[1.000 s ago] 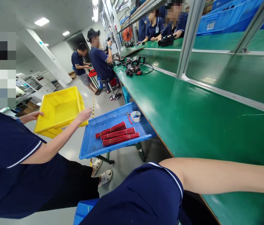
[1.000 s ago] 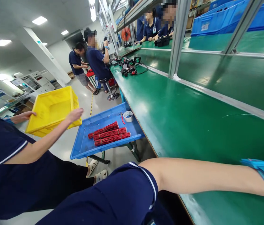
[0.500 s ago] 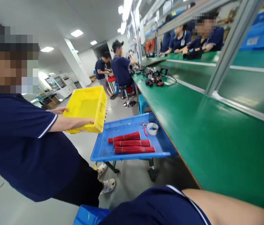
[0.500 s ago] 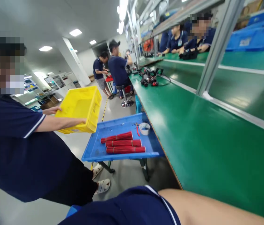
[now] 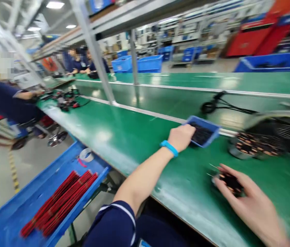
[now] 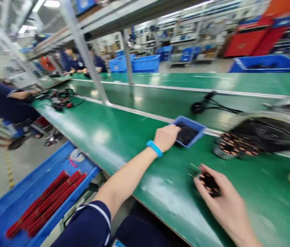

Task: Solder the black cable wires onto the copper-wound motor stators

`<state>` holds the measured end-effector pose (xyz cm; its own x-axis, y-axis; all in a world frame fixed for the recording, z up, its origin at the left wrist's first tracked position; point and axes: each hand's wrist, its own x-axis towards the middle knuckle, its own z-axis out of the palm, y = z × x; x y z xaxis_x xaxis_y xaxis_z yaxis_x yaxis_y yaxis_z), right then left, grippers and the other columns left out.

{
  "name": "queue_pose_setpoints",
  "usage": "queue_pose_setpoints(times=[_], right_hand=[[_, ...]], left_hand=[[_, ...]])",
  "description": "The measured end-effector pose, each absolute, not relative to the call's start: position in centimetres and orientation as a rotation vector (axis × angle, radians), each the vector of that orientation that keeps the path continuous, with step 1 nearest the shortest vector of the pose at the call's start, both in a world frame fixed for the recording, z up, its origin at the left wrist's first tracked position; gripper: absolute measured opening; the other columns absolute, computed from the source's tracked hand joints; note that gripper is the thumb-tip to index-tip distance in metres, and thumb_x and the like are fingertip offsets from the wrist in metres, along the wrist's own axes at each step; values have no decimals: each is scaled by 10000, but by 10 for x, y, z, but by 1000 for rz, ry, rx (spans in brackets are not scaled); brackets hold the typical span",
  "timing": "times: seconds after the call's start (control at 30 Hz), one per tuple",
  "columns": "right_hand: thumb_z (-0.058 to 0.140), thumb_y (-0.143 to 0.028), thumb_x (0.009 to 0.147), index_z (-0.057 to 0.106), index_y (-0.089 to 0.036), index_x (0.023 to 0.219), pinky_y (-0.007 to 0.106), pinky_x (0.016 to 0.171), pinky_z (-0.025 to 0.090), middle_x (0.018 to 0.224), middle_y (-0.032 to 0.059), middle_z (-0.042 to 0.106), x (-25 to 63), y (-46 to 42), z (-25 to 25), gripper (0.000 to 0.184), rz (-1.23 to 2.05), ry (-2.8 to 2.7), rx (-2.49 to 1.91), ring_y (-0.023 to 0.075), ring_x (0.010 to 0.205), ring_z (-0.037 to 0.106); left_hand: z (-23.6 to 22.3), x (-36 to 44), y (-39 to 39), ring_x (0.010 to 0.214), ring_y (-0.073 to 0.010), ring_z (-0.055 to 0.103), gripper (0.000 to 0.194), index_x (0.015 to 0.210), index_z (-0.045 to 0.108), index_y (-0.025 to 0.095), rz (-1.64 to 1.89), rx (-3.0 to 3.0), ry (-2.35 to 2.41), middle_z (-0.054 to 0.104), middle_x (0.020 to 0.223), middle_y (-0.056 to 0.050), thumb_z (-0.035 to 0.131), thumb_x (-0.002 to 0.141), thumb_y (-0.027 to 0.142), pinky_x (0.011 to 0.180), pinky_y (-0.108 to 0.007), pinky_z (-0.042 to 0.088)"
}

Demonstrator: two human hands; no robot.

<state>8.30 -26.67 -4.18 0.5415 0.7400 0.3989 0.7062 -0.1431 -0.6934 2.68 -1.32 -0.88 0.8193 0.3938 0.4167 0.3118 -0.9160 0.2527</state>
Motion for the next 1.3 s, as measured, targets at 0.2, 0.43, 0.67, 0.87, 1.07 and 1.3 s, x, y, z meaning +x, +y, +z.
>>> queue_pose_setpoints(times=[0.2,0.43,0.67,0.87,1.07,1.3], right_hand=[[591,-398,1014,598,-282,1329,455,931,593,1163,88,693,87,-255,-37,337,23,-1255,-1744,271,1032,696],[547,-328,1023,557,-245,1377,464,969,551,1135,99,651,83,-259,-26,363,48,-1209,-1709,262,1051,640],[579,-322,990,540,-234,1379,474,974,550,1118,96,643,88,-256,-30,401,6,-1106,-1716,267,1050,633],[676,-360,931,474,-242,1446,495,981,563,1181,101,624,89,-257,-38,566,59,-1062,-1699,292,1102,638],[650,-339,930,430,-242,1479,515,1002,564,1221,113,624,89,-258,-42,599,82,-1045,-1742,306,1145,634],[637,-330,928,421,-245,1476,516,1014,555,1221,113,616,89,-257,-42,596,90,-1051,-1739,305,1143,632]], left_hand=[[-10,28,2,933,-197,684,158,996,722,226,970,2566,689,727,1038,-63,577,983,163,782,-294,504],[-6,35,-4,694,-138,614,113,843,690,210,1109,2168,549,691,831,-9,648,854,106,746,-274,510],[11,23,-45,575,-105,609,76,807,662,178,842,1698,471,642,675,21,713,777,227,540,-214,516],[3,-19,-95,625,-111,654,210,913,687,174,648,1585,460,678,765,-9,780,793,319,568,-226,560],[0,-16,-107,724,-121,670,219,1027,696,204,757,1702,431,702,865,-24,753,869,344,675,-249,583],[-2,-17,-109,739,-125,676,193,1043,700,196,785,1774,399,713,873,-28,734,896,316,686,-250,567]])
